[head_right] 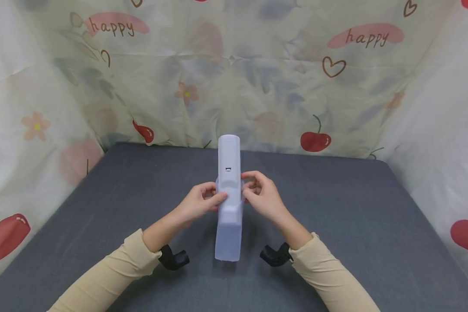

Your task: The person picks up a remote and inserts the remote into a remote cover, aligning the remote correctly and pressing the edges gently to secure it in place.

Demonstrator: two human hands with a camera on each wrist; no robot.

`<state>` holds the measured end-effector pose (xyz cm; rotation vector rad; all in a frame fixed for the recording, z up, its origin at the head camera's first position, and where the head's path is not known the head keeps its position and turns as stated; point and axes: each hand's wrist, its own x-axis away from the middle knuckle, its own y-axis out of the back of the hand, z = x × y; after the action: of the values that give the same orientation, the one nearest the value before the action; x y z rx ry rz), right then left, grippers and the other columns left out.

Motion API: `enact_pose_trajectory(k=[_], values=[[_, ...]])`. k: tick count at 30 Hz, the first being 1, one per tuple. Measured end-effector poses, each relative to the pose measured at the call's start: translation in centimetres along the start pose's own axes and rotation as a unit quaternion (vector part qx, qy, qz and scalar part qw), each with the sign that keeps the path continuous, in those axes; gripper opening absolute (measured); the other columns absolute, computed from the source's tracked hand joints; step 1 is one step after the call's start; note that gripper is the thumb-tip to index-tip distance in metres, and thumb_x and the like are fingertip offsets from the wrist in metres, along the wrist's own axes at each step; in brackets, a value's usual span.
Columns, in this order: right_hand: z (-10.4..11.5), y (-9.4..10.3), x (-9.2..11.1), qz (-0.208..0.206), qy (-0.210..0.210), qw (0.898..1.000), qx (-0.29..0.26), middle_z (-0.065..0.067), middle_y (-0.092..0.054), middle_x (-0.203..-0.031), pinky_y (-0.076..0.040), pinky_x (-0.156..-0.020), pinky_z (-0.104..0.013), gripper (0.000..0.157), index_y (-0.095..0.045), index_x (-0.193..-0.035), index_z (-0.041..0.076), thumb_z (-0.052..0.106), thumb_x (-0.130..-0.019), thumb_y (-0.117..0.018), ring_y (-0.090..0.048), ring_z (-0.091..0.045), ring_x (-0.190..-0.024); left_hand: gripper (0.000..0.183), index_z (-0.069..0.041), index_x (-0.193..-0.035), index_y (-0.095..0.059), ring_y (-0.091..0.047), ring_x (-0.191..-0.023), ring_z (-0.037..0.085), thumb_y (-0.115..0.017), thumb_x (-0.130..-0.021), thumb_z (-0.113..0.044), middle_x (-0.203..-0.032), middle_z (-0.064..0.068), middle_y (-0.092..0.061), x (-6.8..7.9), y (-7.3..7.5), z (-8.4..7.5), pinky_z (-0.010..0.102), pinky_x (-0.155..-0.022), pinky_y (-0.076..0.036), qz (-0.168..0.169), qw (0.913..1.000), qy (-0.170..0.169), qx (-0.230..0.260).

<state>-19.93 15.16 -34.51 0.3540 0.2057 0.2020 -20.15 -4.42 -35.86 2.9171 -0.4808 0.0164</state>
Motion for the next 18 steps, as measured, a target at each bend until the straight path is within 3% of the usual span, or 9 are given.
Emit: enact_pose_trajectory(k=[6,12,18], values=[[-0.04,-0.01,0.15,-0.006,-0.014,1.000,-0.026,-0.022,-0.061,-0.101,-0.054,-0.074,-0.027,0.028,-0.047,-0.118,-0.003,0.007,-0.093,-0.054,-0.061,-0.003,-0.076,0.025,0.004,-0.108,-0.057,-0.067,-0.084,0.017,-0.059,-0.092,-0.015,-0.092,0.011,-0.059,0.03,0.03,0.06,0.039,-0.079,-0.056,-0.014,0.9998,-0.010,0.014],[-0.56,0.50,0.55,0.043,-0.048,0.998,-0.013,-0.019,-0.064,-0.103,-0.055,-0.080,-0.035,0.034,-0.054,-0.118,-0.004,0.019,-0.093,-0.058,-0.065,-0.014,-0.083,0.028,0.001,-0.115,-0.056,-0.066,-0.096,0.024,-0.058,-0.092,-0.016,-0.113,0.019,-0.062,0.15,0.24,0.13,0.044,-0.083,-0.054,-0.040,0.9988,-0.001,0.029],[-0.39,0.13,0.88,0.033,-0.038,0.999,0.010,-0.016,-0.067,-0.093,-0.056,-0.073,-0.029,0.027,-0.061,-0.106,-0.006,0.016,-0.091,-0.061,-0.064,-0.009,-0.074,0.033,-0.001,-0.122,-0.053,-0.065,-0.099,0.026,-0.057,-0.093,-0.015,-0.116,0.021,-0.062,0.21,0.26,0.15,0.039,-0.081,-0.055,-0.020,0.9995,-0.016,0.021]])
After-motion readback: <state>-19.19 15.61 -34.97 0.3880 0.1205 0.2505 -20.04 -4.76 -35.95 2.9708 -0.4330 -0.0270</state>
